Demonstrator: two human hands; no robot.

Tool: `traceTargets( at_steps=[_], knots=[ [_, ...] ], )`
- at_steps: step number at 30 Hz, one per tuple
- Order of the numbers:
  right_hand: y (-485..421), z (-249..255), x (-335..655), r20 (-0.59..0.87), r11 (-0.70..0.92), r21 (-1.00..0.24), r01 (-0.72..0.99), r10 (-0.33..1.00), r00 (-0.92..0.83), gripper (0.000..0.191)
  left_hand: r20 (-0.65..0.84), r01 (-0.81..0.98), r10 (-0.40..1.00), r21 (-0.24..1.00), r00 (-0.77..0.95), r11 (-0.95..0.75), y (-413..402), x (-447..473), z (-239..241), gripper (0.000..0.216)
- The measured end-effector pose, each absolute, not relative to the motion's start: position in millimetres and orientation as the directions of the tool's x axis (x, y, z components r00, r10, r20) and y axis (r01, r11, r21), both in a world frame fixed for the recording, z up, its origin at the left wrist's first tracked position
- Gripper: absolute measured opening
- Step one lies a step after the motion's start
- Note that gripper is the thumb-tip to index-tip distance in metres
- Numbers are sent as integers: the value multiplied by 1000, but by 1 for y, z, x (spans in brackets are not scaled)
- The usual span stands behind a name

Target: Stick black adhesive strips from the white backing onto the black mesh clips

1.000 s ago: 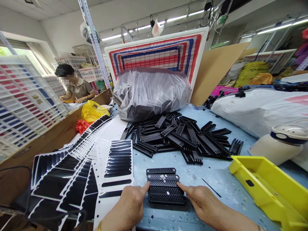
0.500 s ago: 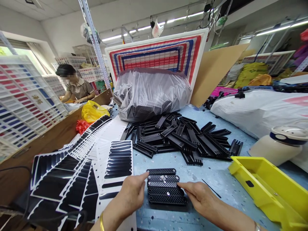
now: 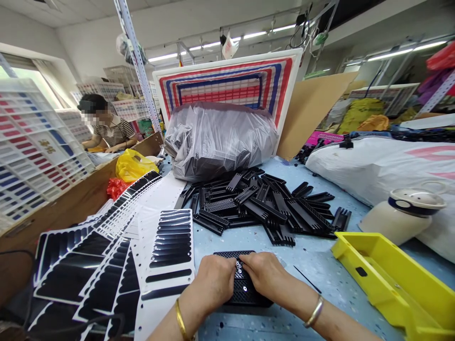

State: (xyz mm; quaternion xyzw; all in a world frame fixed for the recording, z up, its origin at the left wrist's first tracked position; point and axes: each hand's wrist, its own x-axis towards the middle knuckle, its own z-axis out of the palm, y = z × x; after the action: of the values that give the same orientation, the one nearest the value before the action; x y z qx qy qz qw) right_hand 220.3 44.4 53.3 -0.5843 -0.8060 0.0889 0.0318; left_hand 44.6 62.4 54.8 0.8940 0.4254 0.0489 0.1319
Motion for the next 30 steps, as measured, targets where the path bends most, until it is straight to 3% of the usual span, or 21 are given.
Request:
traceTargets(
  at_steps=[6,14,18,23,30],
  knots=[
    [48,43,221,-39,332,-197,923,938,-345,28,-46,760,812,387,581,-522,66,48,46,25],
    [28,44,240,52,351,-271,896,935,-350,33,-37,761,834,433,551,-483,67,44,42,27],
    [10,36,255,134,375,-301,877,927,-351,33,74,703,840,511,537,-494,59,31,35,23],
    [-6,25,258,134,379,-299,876,925,-354,36,217,642,842,561,495,-522,42,12,21,25],
    [-5,10,256,159,361,-302,882,932,-327,35,233,616,804,538,547,-576,32,17,20,28]
  ],
)
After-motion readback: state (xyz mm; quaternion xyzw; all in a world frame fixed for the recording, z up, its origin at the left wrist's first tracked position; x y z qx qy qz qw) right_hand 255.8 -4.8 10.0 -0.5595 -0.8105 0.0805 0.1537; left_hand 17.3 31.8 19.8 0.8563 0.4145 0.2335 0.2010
